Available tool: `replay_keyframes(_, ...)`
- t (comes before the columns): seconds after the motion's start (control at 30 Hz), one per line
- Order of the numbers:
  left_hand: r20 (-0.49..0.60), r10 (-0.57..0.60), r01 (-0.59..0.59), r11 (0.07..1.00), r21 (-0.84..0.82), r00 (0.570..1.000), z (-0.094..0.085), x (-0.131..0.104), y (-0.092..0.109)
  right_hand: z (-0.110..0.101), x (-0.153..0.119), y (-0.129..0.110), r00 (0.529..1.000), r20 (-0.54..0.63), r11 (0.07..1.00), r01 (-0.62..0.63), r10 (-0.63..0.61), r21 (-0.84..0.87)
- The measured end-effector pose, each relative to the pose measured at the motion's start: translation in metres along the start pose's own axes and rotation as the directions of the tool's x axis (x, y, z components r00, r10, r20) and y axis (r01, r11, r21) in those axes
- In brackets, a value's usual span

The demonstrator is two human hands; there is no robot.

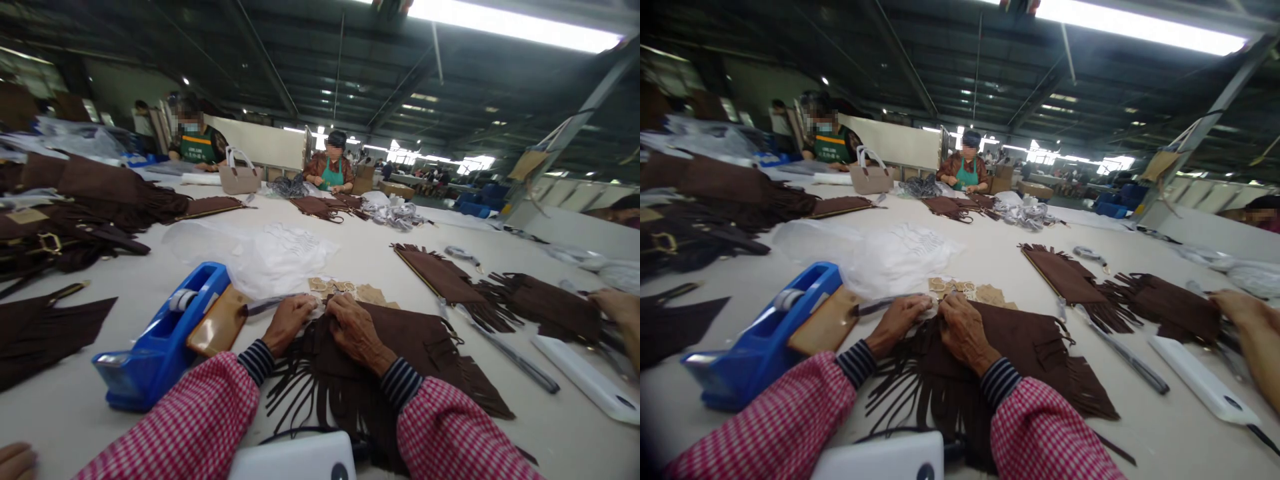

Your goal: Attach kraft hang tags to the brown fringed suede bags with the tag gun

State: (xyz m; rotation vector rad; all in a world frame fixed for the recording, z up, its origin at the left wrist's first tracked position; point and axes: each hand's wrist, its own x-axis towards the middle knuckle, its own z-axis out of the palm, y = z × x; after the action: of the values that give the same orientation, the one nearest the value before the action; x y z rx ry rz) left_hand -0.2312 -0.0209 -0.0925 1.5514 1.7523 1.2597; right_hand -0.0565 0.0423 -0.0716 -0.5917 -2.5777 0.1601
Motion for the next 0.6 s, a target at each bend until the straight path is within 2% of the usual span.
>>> replay_keyframes(0.1,0.041,0.045,-0.055,0.954,0.294,0.998,0.004,0.007,0.005,0.000,0.000,0.000,0.999,-0.042,0.998,-0.008,0.011,0.064)
replay_keyframes(0.17,0.013,0.053,-0.053,0.890,0.454,0.999,0.006,0.009,0.011,0.000,0.000,0.001,0.996,-0.080,0.993,-0.016,0.026,0.121)
replay_keyframes(0.27,-0.031,-0.077,0.083,0.881,0.467,0.997,0.010,0.014,0.017,-0.001,-0.001,0.001,0.989,-0.131,0.976,-0.034,0.064,0.215)
replay_keyframes(0.33,-0.056,-0.178,0.186,0.924,0.334,0.982,0.013,0.016,0.018,-0.002,-0.002,0.002,0.986,-0.150,0.962,-0.032,0.075,0.270)
replay_keyframes(0.43,-0.125,-0.221,0.216,0.975,-0.053,0.967,0.022,0.018,0.016,-0.002,-0.004,0.002,0.983,-0.162,0.946,-0.027,0.084,0.324)
replay_keyframes(0.47,-0.142,-0.261,0.224,0.947,-0.230,0.955,0.025,0.017,0.015,-0.002,-0.004,0.001,0.983,-0.161,0.942,-0.028,0.087,0.335)
replay_keyframes(0.53,-0.116,-0.379,0.261,0.798,-0.543,0.918,0.031,0.016,0.016,-0.005,-0.006,0.000,0.987,-0.140,0.936,-0.030,0.084,0.351)
replay_keyframes(0.6,-0.049,-0.479,0.313,0.643,-0.699,0.877,0.034,0.014,0.018,-0.012,-0.006,-0.001,0.996,-0.070,0.929,-0.031,0.061,0.369)
